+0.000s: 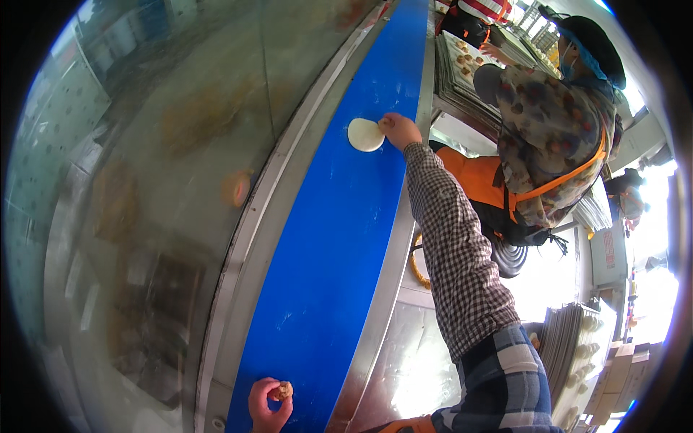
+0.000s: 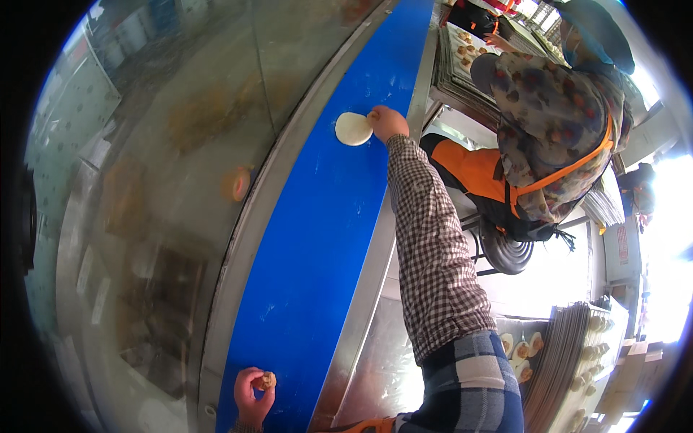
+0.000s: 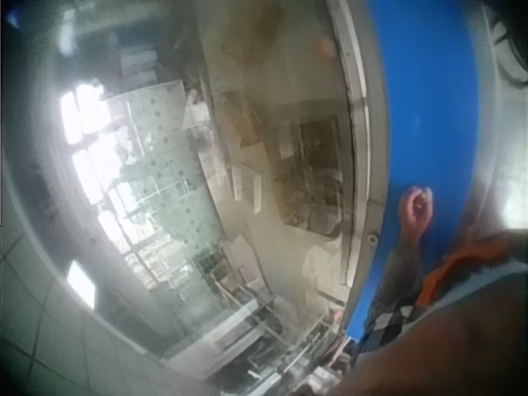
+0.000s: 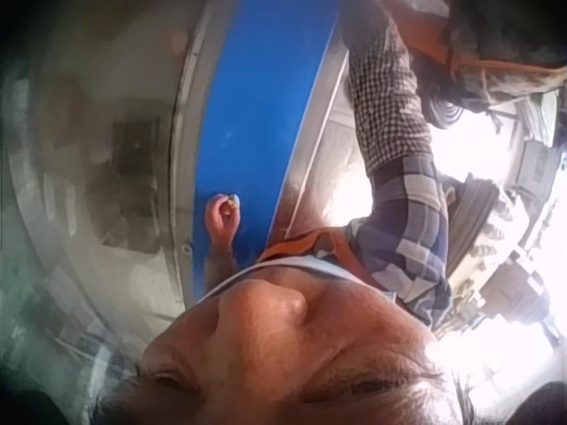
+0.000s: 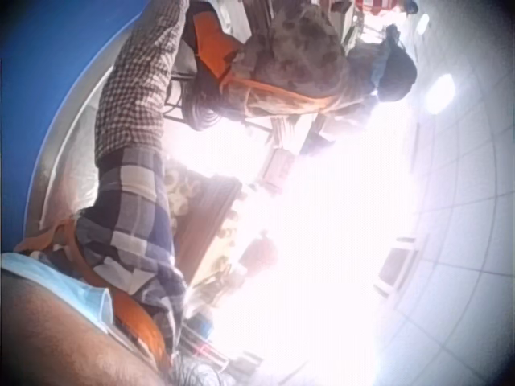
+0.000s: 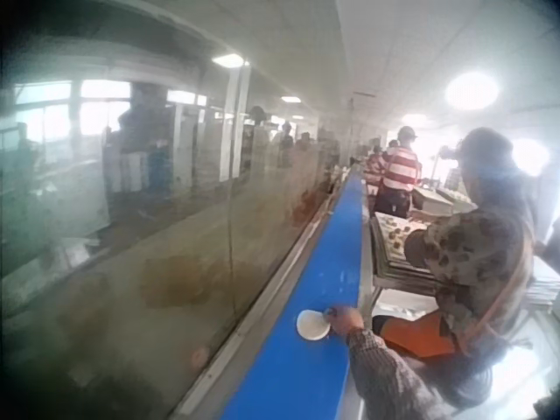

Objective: The person repeatedly picks a small dough wrapper from a stack, places a portion of filling in the center, and folds the wrapper to form a dumpling. Finished dumplings are placed on a tray beside the workstation. The person also moves wrappers along a blue conveyor belt to keep the workspace clear.

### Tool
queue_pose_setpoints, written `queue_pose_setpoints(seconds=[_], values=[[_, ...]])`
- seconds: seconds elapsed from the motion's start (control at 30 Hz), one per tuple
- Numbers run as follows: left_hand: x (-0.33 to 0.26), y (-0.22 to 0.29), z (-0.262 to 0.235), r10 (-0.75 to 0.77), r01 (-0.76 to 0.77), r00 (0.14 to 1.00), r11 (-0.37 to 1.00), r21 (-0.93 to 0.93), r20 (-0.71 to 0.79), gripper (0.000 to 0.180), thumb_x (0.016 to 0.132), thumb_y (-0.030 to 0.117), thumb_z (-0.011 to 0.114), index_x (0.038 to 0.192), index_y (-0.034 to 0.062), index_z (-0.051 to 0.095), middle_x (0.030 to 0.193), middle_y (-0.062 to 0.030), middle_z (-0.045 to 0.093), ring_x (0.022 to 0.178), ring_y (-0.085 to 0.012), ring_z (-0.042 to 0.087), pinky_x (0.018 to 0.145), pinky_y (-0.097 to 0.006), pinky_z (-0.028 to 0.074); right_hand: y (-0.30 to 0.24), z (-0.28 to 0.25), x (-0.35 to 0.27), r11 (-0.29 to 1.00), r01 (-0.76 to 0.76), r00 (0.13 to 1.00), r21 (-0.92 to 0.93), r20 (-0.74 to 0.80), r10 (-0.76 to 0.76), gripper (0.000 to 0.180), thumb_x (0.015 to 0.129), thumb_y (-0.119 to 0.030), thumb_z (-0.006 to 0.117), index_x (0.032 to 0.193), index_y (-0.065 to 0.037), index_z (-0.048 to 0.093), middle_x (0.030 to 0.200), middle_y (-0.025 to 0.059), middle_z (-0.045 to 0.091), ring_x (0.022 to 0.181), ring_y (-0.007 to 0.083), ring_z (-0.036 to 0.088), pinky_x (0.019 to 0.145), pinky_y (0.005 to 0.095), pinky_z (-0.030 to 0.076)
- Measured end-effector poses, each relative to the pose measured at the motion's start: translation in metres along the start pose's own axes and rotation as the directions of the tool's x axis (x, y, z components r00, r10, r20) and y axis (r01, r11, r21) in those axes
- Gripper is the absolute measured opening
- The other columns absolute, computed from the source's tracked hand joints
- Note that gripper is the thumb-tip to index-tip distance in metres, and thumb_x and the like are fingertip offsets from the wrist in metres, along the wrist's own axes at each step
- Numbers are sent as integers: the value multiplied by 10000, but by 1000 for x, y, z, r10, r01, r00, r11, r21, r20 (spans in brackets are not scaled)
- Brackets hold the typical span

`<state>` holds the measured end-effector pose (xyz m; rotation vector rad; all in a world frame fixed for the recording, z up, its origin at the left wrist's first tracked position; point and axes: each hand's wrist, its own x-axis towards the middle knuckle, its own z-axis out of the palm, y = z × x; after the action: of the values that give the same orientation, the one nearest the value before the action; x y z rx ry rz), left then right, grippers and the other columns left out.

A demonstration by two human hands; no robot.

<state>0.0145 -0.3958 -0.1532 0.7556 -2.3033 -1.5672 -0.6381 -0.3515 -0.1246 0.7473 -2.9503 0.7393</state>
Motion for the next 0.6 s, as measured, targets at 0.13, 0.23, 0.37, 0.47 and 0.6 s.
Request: queue_pose_setpoints(seconds=[0.13, 0.23, 0.37, 0.47, 0.6], values=[[-38, -1, -11, -34, 46, 996, 990, 133, -86, 277, 822, 96, 680, 1068, 16, 580, 972, -121, 568, 706, -189, 556, 609, -309, 484, -19, -11, -29, 997, -4, 994, 75, 111, -4, 381, 845, -286, 648, 1147, -54, 642, 983, 140, 680, 871, 283, 647, 778, 376, 522], [-67, 2, -19, -43, 75, 987, 975, 210, -154, 223, 832, 111, 675, 1026, 24, 607, 861, -94, 569, 611, -171, 514, 550, -302, 457, -32, -12, -59, 844, 38, 938, 535, 273, -215, 384, 824, -309, 660, 1095, -38, 668, 874, 164, 692, 841, 314, 644, 754, 405, 518], [-97, 3, -32, 10, 47, 976, 966, 253, -219, 198, 839, 126, 661, 1005, 30, 611, 767, -73, 530, 583, -166, 491, 528, -303, 438, -56, 10, -107, 982, 183, 974, 52, 126, -188, 619, 707, -466, 748, 1175, -72, 655, 1148, 167, 647, 999, 310, 628, 828, 427, 512], [-127, -6, -48, 1, 59, 985, 937, 344, -171, 201, 886, 237, 604, 950, 47, 611, 788, -150, 555, 660, -316, 528, 597, -437, 449, -73, 12, -123, 997, -56, 945, -55, 320, 71, 767, 574, -535, 796, 1156, -53, 664, 1190, 183, 625, 1087, 311, 606, 870, 419, 502], [-172, -36, -69, -289, 316, 949, 879, 357, -127, 288, 891, 327, 599, 992, 57, 604, 885, -201, 573, 817, -349, 558, 727, -501, 443, -98, 11, -165, 978, -208, 874, 36, 455, 169, 609, 566, -502, 781, 992, -72, 721, 1025, 138, 690, 992, 271, 654, 837, 388, 509]])
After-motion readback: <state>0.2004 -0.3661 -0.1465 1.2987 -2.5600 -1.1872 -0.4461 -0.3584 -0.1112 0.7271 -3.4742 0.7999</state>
